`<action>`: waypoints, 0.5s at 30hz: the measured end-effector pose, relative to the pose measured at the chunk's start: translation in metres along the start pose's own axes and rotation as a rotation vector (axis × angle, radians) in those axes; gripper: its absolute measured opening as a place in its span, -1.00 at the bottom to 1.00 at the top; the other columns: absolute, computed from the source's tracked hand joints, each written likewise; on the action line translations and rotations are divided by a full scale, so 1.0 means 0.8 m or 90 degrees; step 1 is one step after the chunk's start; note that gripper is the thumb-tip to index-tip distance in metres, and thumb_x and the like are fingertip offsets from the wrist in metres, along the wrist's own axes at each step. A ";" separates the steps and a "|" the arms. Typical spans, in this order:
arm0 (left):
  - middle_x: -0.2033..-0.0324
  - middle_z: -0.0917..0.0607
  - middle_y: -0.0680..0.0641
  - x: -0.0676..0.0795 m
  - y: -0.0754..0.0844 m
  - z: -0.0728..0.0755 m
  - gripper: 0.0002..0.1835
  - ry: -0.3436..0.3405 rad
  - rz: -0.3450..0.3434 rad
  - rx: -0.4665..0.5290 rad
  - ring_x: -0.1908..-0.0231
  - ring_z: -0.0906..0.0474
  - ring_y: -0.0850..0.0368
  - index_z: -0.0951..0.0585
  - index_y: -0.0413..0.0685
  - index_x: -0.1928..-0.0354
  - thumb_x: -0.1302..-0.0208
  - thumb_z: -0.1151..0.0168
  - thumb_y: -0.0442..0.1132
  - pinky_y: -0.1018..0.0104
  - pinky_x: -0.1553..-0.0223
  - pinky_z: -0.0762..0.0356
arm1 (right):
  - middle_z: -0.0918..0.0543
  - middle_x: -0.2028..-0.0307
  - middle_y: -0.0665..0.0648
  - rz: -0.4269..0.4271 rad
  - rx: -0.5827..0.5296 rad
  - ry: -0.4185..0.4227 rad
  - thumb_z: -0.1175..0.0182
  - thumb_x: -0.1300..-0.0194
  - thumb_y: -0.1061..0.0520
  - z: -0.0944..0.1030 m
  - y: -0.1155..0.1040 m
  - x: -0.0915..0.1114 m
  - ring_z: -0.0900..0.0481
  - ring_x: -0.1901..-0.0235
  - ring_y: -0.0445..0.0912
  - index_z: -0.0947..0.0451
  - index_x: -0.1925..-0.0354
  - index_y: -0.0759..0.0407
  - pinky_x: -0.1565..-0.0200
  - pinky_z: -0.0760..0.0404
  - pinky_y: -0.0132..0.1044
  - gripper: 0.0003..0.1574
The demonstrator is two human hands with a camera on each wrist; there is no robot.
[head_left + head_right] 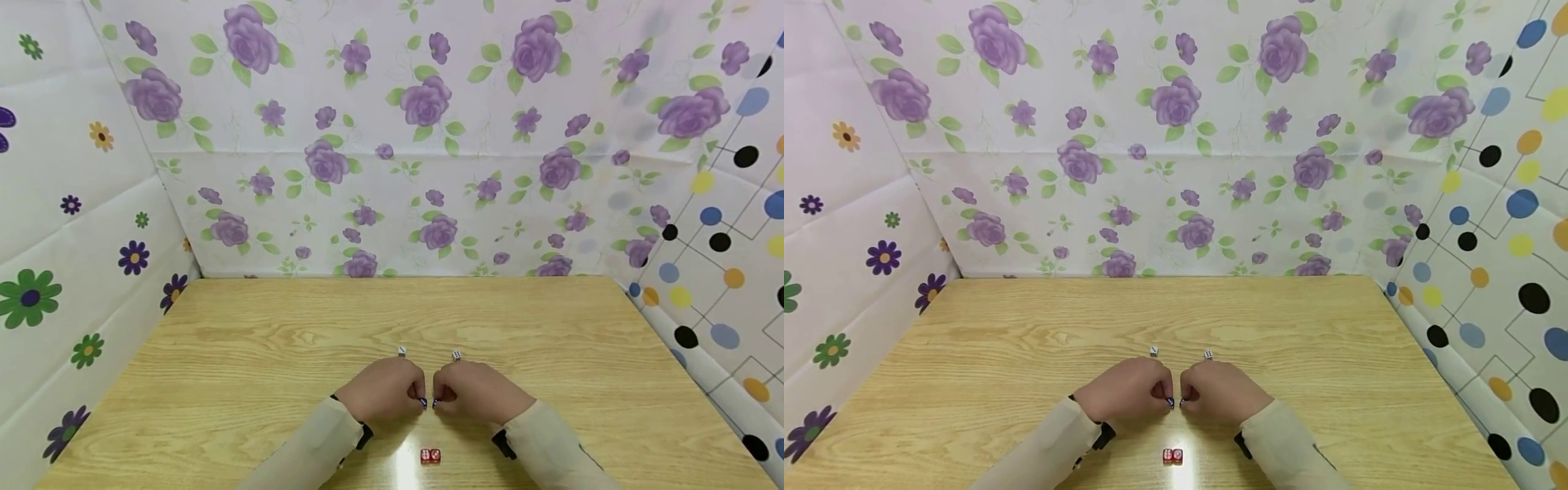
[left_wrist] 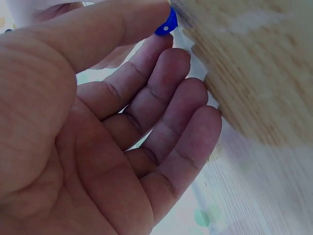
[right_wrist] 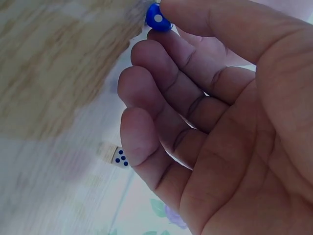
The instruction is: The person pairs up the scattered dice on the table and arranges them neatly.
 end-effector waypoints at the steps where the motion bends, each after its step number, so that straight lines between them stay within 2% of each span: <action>1: 0.43 -0.65 0.26 0.000 0.000 0.000 -0.92 0.000 -0.002 0.000 0.40 -0.51 0.40 -0.74 0.10 0.34 -0.24 -0.47 -0.27 0.43 0.25 -0.55 | -0.47 0.52 -0.24 0.003 0.000 0.000 -0.44 -0.25 0.20 -0.001 0.000 0.000 -0.34 0.50 -0.35 -0.60 0.45 -0.08 0.36 -0.45 -0.40 -0.75; 5: 0.42 -0.67 0.25 -0.001 0.002 -0.001 -0.92 -0.004 -0.006 0.002 0.39 -0.51 0.41 -0.75 0.10 0.33 -0.23 -0.46 -0.28 0.44 0.25 -0.55 | -0.51 0.49 -0.21 0.014 0.000 -0.002 -0.46 -0.23 0.21 -0.003 0.000 0.000 -0.36 0.48 -0.35 -0.63 0.42 -0.06 0.34 -0.48 -0.40 -0.78; 10: 0.42 -0.66 0.26 0.000 0.002 -0.001 -0.91 -0.010 -0.002 0.014 0.40 -0.51 0.40 -0.75 0.10 0.33 -0.21 -0.45 -0.30 0.43 0.25 -0.54 | -0.56 0.41 -0.18 0.000 -0.002 -0.005 -0.50 -0.18 0.20 -0.001 0.001 0.002 -0.43 0.43 -0.34 -0.69 0.34 -0.03 0.30 -0.54 -0.39 -0.83; 15: 0.43 -0.65 0.26 0.000 0.003 0.000 -0.91 -0.006 0.001 0.012 0.41 -0.51 0.40 -0.75 0.10 0.33 -0.21 -0.44 -0.30 0.43 0.26 -0.54 | -0.55 0.44 -0.17 -0.002 -0.002 -0.002 -0.50 -0.19 0.20 0.001 0.000 0.002 -0.39 0.45 -0.33 -0.66 0.38 -0.03 0.33 -0.51 -0.39 -0.81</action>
Point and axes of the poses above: each hand's wrist, its own x-axis away from the middle knuckle, its own z-axis out of the back of the hand, y = z × x, the point moved 4 cm from there along -x, towards the middle knuckle
